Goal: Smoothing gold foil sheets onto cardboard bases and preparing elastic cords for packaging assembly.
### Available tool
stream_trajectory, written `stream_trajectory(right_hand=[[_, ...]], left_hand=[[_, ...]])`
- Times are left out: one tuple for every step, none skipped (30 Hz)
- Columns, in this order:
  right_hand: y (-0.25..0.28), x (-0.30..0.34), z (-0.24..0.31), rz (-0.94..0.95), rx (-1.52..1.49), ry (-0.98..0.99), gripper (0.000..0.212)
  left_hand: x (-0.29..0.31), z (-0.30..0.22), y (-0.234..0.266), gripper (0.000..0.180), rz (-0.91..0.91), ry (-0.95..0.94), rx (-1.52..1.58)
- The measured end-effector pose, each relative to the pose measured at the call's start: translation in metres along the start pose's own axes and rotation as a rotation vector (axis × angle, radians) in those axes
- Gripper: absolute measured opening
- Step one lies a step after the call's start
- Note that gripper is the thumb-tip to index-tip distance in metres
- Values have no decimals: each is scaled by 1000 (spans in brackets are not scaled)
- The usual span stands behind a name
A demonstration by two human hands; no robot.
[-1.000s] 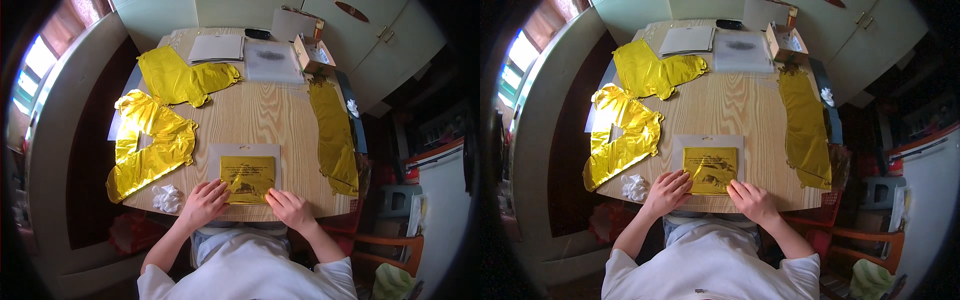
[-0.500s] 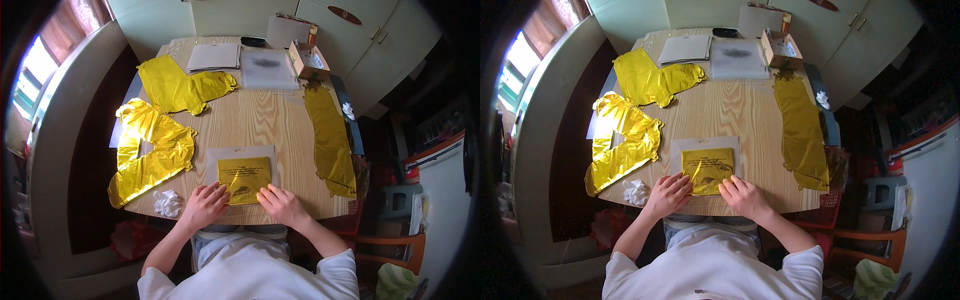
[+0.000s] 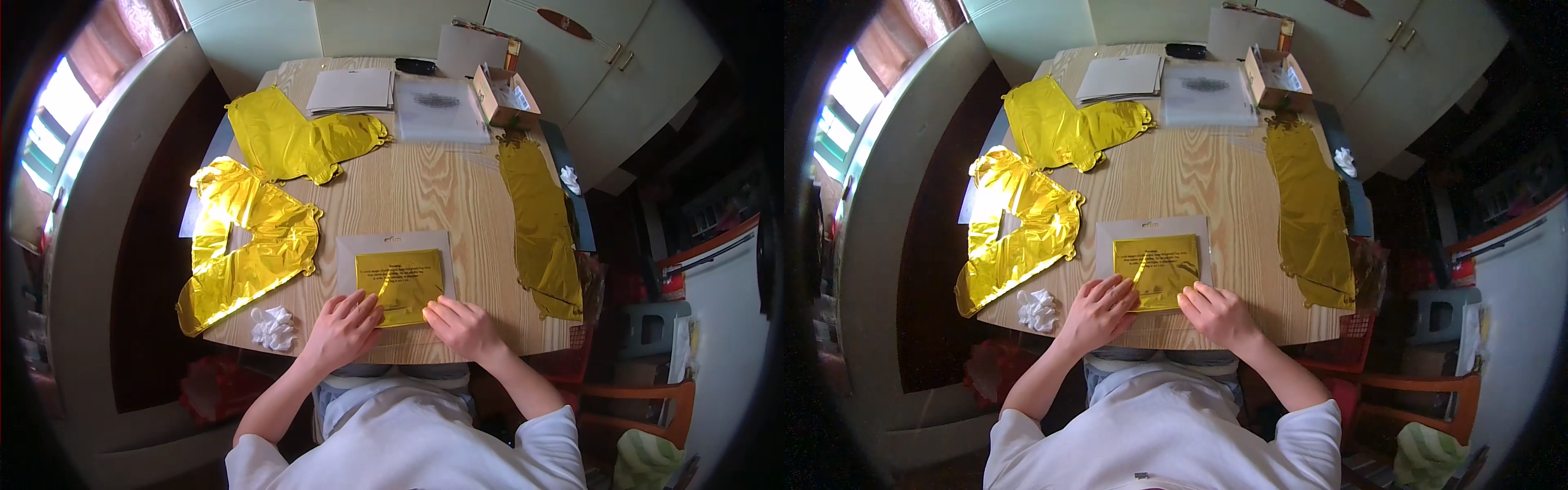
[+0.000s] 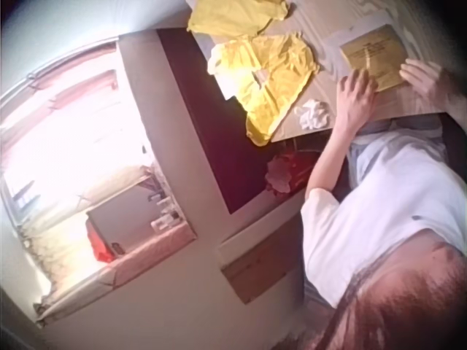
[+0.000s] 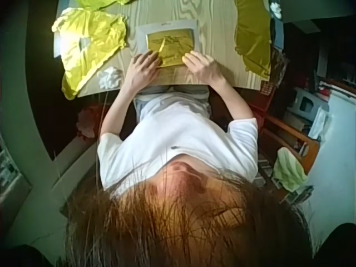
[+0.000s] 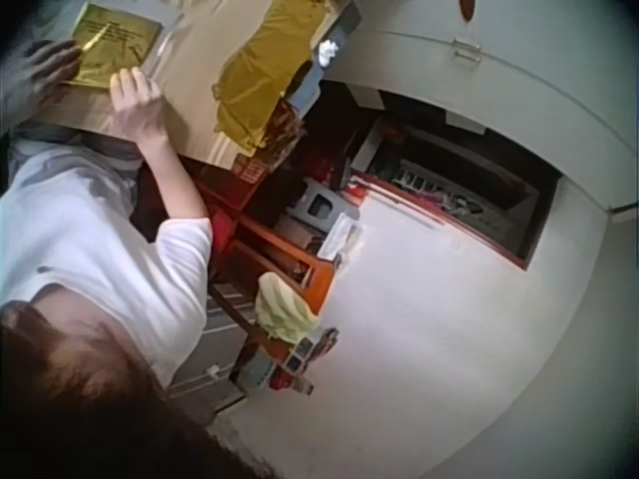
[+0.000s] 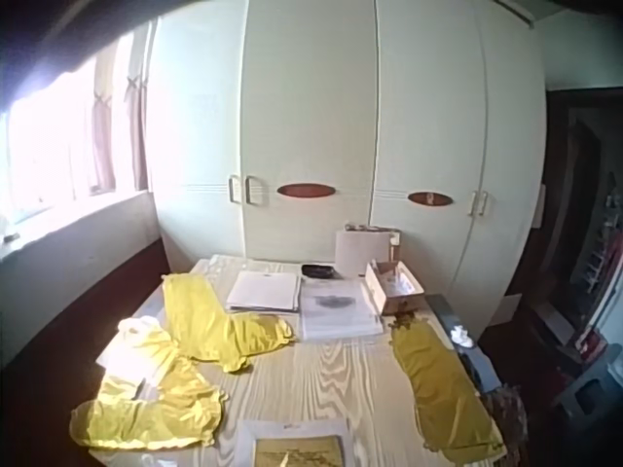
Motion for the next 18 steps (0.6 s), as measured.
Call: stream_trajectory(right_hand=[[3, -1, -1, -8, -4, 2, 18], [5, -3, -1, -16, -7, 3, 17], [7, -5, -1, -25, -9, 4, 17], [9, -7, -1, -34, -10, 5, 17], [10, -8, -1, -43, -11, 6, 17], [10, -8, -2, -39, -9, 4, 17], [9, -8, -3, -36, -8, 3, 17], [8, -9, -3, -33, -6, 3, 17], [7, -8, -4, -22, -4, -8, 17], [6, -7, -5, -10, -1, -18, 18], [5, -8, -7, 1, 1, -26, 19], [6, -7, -6, -4, -23, -36, 20], [9, -7, -6, -9, -46, -45, 21], [12, -8, -5, -13, -71, -52, 22], [17, -5, 0, -33, -104, -44, 22], [23, -3, 4, -52, -138, -36, 23], [27, -1, 9, -72, -173, -27, 23], [27, 8, 15, -41, -272, -38, 23]], left_hand=[[-4, -3, 0, 43, -7, -8, -11], [-7, -5, 0, 43, -14, -16, -21], [-9, -7, -1, 43, -26, -21, -63], [-11, -8, -4, 43, -38, -26, -105], [-13, -9, -6, 43, -50, -31, -147], [-15, -11, -9, 43, -46, -42, -162], [-18, -13, -11, 43, -42, -52, -178], [-19, -13, -12, 43, -38, -61, -195], [-20, -13, -12, 43, -39, -57, -154], [-20, -13, -12, 43, -40, -51, -114], [-20, -12, -11, 43, -42, -44, -75], [-18, -11, -11, 44, -28, -34, -66], [-14, -10, -10, 44, -15, -22, -57], [-10, -8, -7, 44, -2, -9, -49], [-4, -11, -3, 42, -28, -31, -23], [3, -15, 3, 41, -55, -51, 2], [10, -18, 9, 39, -81, -69, 28], [21, -25, 12, 36, -85, -97, 70]])
Point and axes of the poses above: each hand's wrist, its own x-axis away from the middle knuckle, its own y-axis out of the back of the hand, z = x × y, the point moved 8 cm from there along -x, towards the middle knuckle, and after that the axes turned 2 degrees about z, right-handed, at the moved point
